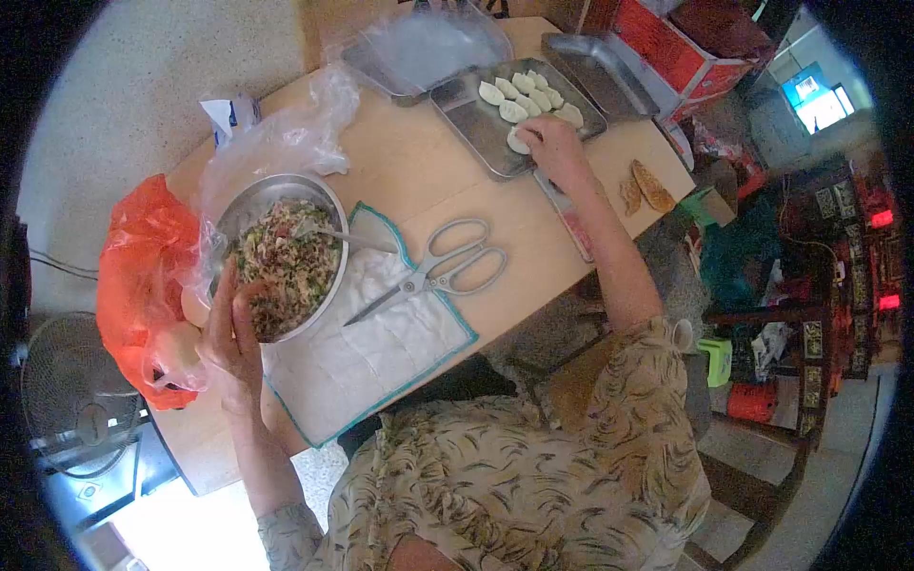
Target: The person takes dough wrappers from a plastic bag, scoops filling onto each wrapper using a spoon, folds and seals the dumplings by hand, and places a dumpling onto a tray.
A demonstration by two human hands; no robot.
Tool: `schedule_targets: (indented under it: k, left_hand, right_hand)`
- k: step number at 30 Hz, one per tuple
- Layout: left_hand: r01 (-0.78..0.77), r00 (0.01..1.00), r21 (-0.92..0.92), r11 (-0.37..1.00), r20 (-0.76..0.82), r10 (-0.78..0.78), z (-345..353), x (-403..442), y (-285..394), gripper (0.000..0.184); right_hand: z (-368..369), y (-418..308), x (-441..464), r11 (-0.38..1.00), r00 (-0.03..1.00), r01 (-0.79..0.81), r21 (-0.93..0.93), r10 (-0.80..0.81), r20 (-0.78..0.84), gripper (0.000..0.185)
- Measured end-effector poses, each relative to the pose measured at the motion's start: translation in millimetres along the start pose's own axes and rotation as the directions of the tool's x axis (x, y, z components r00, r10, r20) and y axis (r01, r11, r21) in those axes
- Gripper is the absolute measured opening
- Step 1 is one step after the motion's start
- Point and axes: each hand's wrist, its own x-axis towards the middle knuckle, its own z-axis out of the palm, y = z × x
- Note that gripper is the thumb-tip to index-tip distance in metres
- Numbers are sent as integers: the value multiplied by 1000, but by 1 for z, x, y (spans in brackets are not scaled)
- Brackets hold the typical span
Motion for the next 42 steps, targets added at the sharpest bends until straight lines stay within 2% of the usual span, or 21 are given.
schedule_targets:
  k: [1,3,7,9,10,13,18,23,25,27,29,31,33,35,37,38,39,42]
  left_hand:
    - [-48,999,27,998,-16,48,1,1,-2,29]
    - [-142,989,82,987,-35,145,3,2,-6,29]
    - [-198,977,153,968,-49,207,7,2,-10,25]
    - [-224,969,189,956,-57,239,5,3,-5,23]
    - [-222,968,183,958,-73,238,4,2,-6,22]
    - [-209,965,170,963,-125,232,5,-1,-12,22]
    - [-198,952,175,964,-200,232,5,-2,-15,24]
    - [-277,917,167,946,-249,313,3,-4,-19,27]
    - [-320,903,151,935,-250,349,2,-4,-20,27]
    - [-372,883,130,919,-257,393,2,-5,-17,27]
    - [-415,883,72,907,-210,421,0,-10,-13,28]
    - [-437,876,-7,900,-231,423,-3,-21,-5,30]
    - [-393,902,-17,919,-201,382,-15,-32,-6,31]
    - [-301,933,18,953,-200,299,-27,-39,-15,29]
    - [-151,957,102,983,-235,172,-46,-35,-37,26]
    - [-132,960,164,978,-223,167,-55,-28,-53,23]
    - [-115,964,224,968,-210,163,-63,-20,-68,19]
    - [76,997,432,899,-23,-74,-74,-1,-86,14]
  right_hand:
    - [0,2,1,1000,999,-21,-3,21,47,18]
    - [-5,12,5,998,998,-60,-30,61,24,20]
    - [-17,14,11,990,990,-138,20,138,6,24]
    - [-21,-2,13,992,991,-124,28,123,47,24]
    - [-19,-9,14,993,991,-117,34,115,66,24]
    - [-11,-17,19,994,992,-29,-101,41,117,23]
    - [5,10,20,990,995,34,-140,-21,94,21]
    - [8,23,24,969,980,175,-174,-155,123,21]
    - [0,2,19,985,991,-3,-172,25,128,23]
    - [0,23,18,998,986,0,-62,10,167,26]
    - [-3,30,22,992,975,9,-123,18,221,28]
    - [4,58,25,981,974,77,-179,-36,223,27]
    - [-19,-2,19,959,957,26,-282,57,285,26]
    - [-24,-25,3,969,996,30,-245,-7,92,25]
    - [-31,-62,-20,1000,1000,16,3,-16,-14,26]
    - [-33,-79,-35,992,998,12,125,-4,-65,26]
    - [-28,-88,-53,990,997,43,138,-33,-75,27]
    - [-2,-101,-113,983,994,81,164,-66,-91,26]
